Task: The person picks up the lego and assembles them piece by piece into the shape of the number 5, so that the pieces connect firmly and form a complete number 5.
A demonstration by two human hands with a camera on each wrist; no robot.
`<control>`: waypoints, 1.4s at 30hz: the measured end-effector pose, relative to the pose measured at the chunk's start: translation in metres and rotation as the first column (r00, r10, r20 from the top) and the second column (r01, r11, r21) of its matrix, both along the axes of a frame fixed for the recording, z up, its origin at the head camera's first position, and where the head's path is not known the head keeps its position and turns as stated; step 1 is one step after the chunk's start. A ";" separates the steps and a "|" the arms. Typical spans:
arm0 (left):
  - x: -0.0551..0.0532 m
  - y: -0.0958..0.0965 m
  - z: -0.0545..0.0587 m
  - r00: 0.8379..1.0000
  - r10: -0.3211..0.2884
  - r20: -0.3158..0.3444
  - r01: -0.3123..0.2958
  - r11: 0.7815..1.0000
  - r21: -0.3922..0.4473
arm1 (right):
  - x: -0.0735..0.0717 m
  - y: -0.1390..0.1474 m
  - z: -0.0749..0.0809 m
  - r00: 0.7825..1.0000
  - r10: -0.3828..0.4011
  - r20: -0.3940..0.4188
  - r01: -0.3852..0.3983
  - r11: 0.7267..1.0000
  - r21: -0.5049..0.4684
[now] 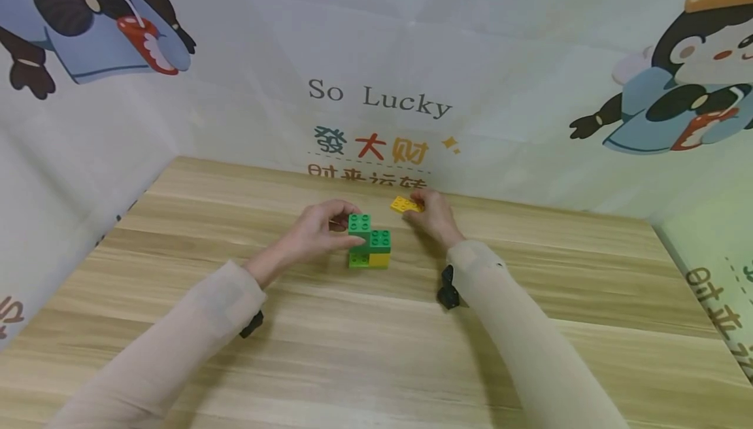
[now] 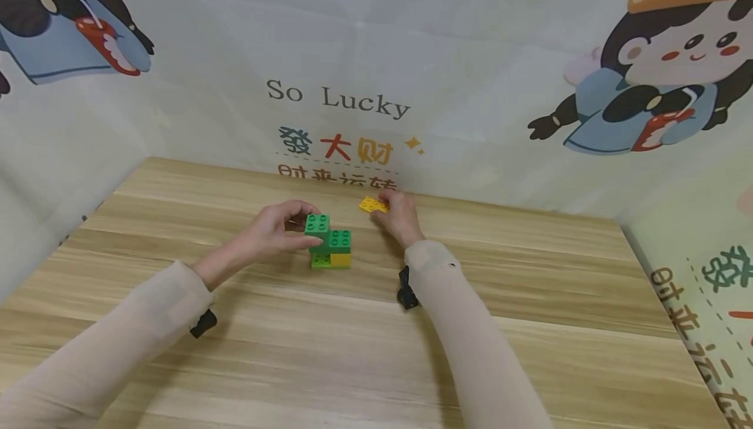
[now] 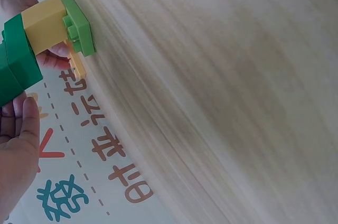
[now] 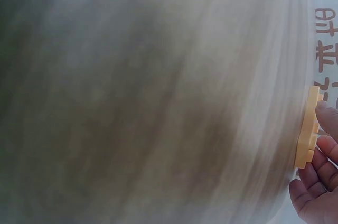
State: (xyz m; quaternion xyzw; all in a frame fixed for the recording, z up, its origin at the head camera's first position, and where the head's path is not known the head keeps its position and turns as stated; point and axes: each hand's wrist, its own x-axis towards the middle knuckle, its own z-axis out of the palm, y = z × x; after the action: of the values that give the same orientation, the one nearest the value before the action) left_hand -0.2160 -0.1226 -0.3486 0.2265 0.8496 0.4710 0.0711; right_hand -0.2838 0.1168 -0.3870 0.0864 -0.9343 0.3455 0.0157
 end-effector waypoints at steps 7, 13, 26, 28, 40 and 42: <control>0.000 0.001 0.000 1.000 -0.004 -0.021 0.004 1.000 -0.016 | -0.002 0.001 -0.003 1.000 0.003 -0.002 -0.003 1.000 0.031; 0.000 0.000 0.001 1.000 0.003 -0.015 -0.004 1.000 -0.028 | -0.002 -0.001 -0.002 0.999 0.027 -0.025 -0.025 0.997 0.076; -0.002 0.000 0.006 0.998 -0.032 -0.046 0.029 0.998 -0.056 | 0.006 -0.003 0.001 0.995 0.082 -0.065 -0.070 0.984 0.165; -0.002 0.000 0.006 0.998 -0.035 -0.053 0.032 0.997 -0.065 | 0.008 -0.003 0.001 0.994 0.087 -0.064 -0.078 0.987 0.139; -0.006 -0.002 0.008 0.995 -0.066 -0.081 0.059 0.994 -0.090 | 0.031 -0.014 0.019 0.981 0.162 -0.102 -0.176 0.974 -0.145; -0.007 -0.001 0.008 0.994 -0.074 -0.082 0.067 0.994 -0.090 | 0.038 -0.014 0.025 0.980 0.170 -0.100 -0.187 0.960 -0.208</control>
State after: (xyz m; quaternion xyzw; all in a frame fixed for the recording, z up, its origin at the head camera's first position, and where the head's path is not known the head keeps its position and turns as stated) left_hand -0.2229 -0.1235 -0.3403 0.2730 0.8630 0.4207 0.0611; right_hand -0.2455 0.1028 -0.3615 0.1821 -0.8781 0.4412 0.0318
